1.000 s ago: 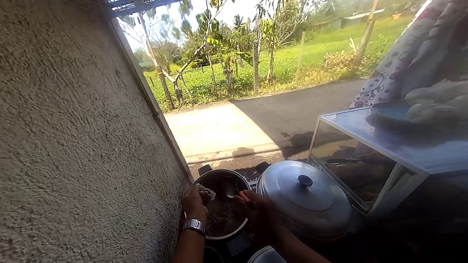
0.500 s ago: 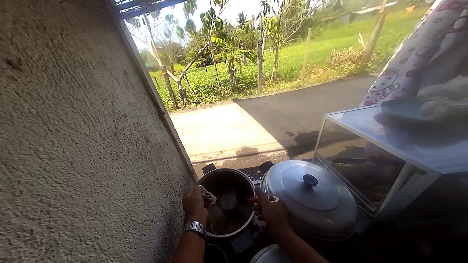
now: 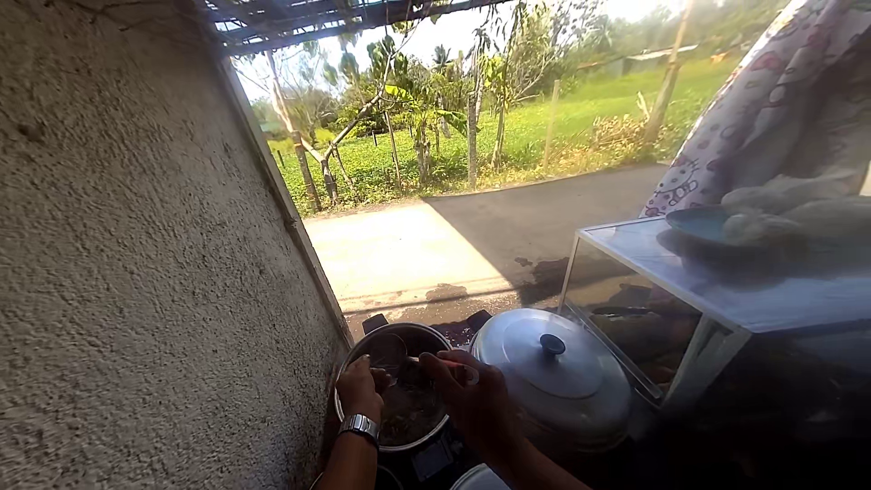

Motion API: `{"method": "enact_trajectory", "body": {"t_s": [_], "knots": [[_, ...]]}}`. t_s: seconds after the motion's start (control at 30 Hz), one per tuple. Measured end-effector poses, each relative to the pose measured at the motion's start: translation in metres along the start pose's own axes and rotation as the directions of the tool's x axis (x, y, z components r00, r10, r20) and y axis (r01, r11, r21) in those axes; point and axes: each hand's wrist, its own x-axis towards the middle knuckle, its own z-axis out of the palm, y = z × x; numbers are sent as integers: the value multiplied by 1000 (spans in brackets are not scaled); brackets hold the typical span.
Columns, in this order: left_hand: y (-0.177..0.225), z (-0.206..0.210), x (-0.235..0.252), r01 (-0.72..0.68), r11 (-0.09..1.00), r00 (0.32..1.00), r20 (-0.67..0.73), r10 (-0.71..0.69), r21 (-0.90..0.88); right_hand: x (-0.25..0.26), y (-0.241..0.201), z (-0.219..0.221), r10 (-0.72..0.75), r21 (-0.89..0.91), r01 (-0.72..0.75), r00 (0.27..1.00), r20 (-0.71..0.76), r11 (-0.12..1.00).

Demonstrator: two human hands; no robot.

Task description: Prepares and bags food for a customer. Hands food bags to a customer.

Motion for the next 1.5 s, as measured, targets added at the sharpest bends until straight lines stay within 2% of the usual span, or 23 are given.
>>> {"method": "enact_trajectory", "body": {"t_s": [0.07,0.13,0.23,0.4,0.5,0.57,0.67,0.73,0.8,0.9,0.97,1.03,1.23,1.3,1.4,1.5], "knots": [[-1,1,-1,-14,1000,1000,-13,14,-1,-12,5,2,-214,-173,221,975,58,960],[-1,1,1,-33,999,999,-13,33,3,-19,11,-1,-364,-282,377,926,100,882],[9,2,0,-39,999,999,-13,39,7,-25,26,-16,-454,-369,478,877,155,797],[51,3,-17,-115,992,992,40,117,-50,-38,58,-46,-384,-489,494,869,312,719],[85,4,-33,-192,978,978,65,197,-78,-34,74,-47,-319,-503,472,876,363,724],[106,3,-46,-231,967,966,92,241,-107,-17,84,-35,-224,-548,420,894,389,724],[134,0,-68,-253,957,956,114,269,-142,22,93,0,19,-641,308,893,449,703],[144,-2,-76,-268,952,952,110,285,-148,45,103,27,144,-667,277,852,504,692],[149,-6,-80,-278,948,949,107,296,-154,57,115,48,190,-661,318,794,577,679],[154,-11,-83,-244,953,959,97,265,-182,54,110,57,203,-610,440,676,708,660],[154,-14,-83,-219,956,964,106,243,-196,49,101,47,175,-545,505,606,776,669],[153,-14,-83,-199,958,969,107,224,-205,50,91,30,140,-491,511,579,803,705],[152,-20,-81,-210,957,964,124,237,-202,55,46,-6,11,-378,490,600,800,785],[152,-21,-80,-207,957,965,121,234,-203,49,39,-4,-4,-302,465,549,836,832],[151,-23,-76,-190,959,969,118,219,-212,40,53,15,-4,-228,500,420,907,835],[152,-22,-75,-172,960,974,107,200,-222,36,77,34,15,-245,557,385,923,794]]}}
